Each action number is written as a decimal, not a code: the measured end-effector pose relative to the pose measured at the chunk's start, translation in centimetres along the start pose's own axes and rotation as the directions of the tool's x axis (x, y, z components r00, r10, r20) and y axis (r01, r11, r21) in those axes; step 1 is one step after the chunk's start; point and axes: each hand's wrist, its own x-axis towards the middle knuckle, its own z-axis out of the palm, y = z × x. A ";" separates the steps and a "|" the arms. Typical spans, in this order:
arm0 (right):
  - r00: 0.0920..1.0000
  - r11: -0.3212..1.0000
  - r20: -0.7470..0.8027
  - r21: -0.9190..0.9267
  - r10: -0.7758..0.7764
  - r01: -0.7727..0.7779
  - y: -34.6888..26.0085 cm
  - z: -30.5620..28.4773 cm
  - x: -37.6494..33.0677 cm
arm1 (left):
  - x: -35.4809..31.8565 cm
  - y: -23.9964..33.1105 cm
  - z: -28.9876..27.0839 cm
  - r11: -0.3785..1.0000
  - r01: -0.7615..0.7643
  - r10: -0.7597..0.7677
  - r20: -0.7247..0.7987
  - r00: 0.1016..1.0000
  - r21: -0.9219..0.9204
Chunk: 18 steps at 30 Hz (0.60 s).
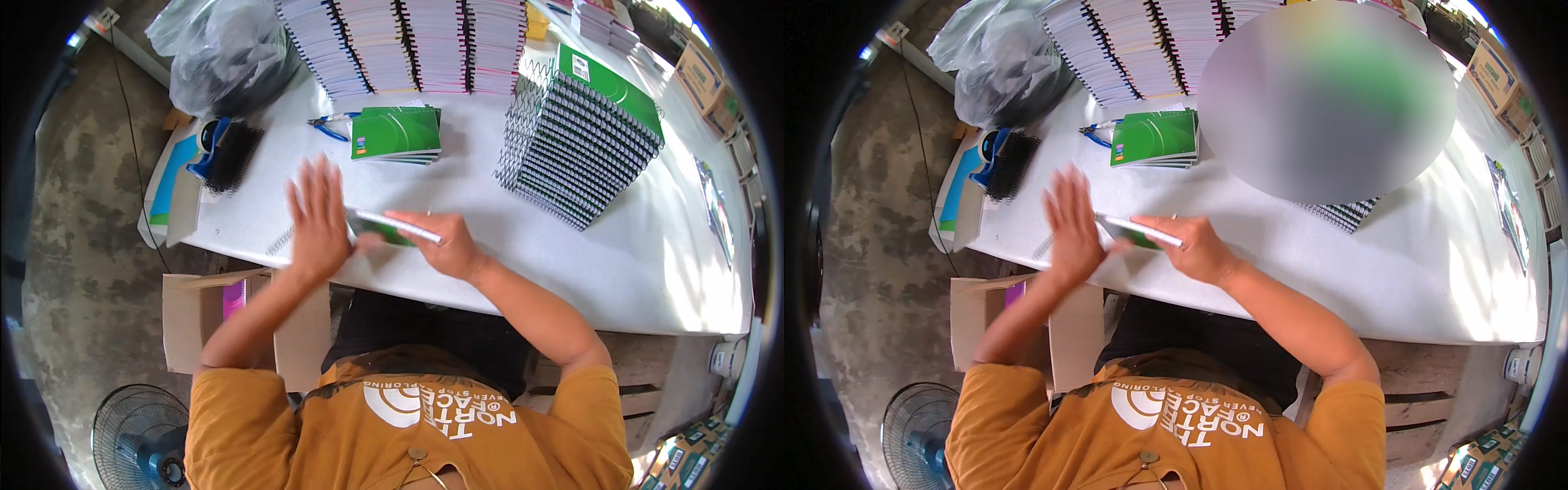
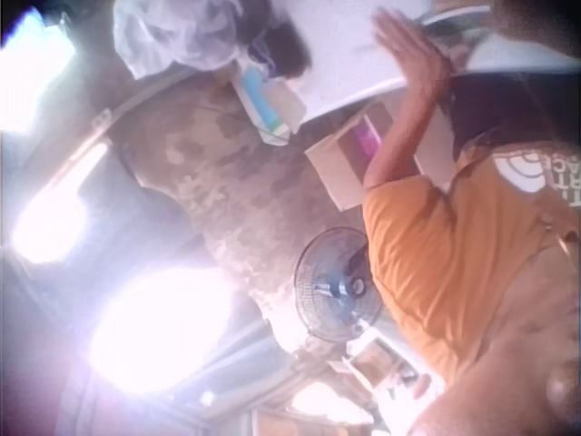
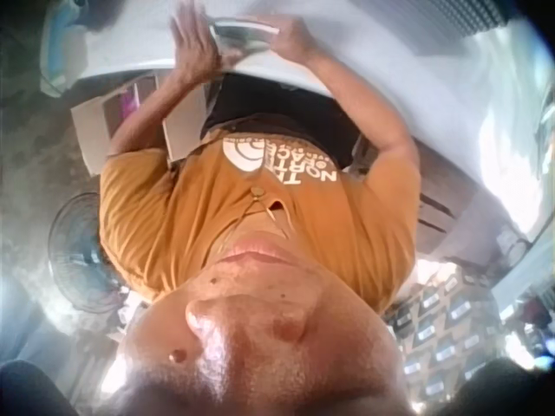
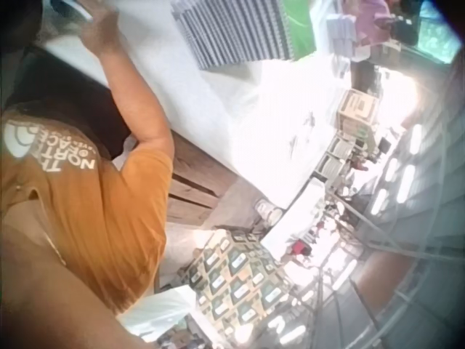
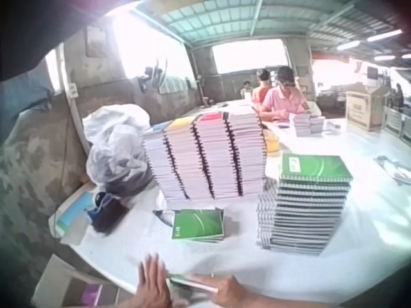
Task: The person binds spiral notebooks by hand, sliding a metal spiral spine through the pre-punched holes of each notebook and placing the finished items into a stack.
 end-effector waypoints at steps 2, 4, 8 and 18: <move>0.999 0.999 -0.027 0.024 0.038 -0.038 -0.3 0.3 -0.3 | -4.0 1.9 0.6 0.992 -0.080 0.075 -0.051 0.996 -0.097; 0.998 0.999 -0.020 0.005 0.054 -0.054 -0.5 0.6 -0.4 | -3.4 0.4 0.3 0.999 -0.004 0.011 -0.176 0.984 0.038; 0.999 0.999 0.008 -0.009 0.035 -0.035 -1.4 1.1 -0.8 | -3.4 1.6 1.7 0.981 0.080 -0.105 -0.141 0.984 -0.177; 0.997 0.998 -0.052 -0.025 -0.062 0.061 -1.3 1.1 -0.7 | -5.0 4.4 3.4 0.925 0.005 -0.069 -0.155 0.985 -0.379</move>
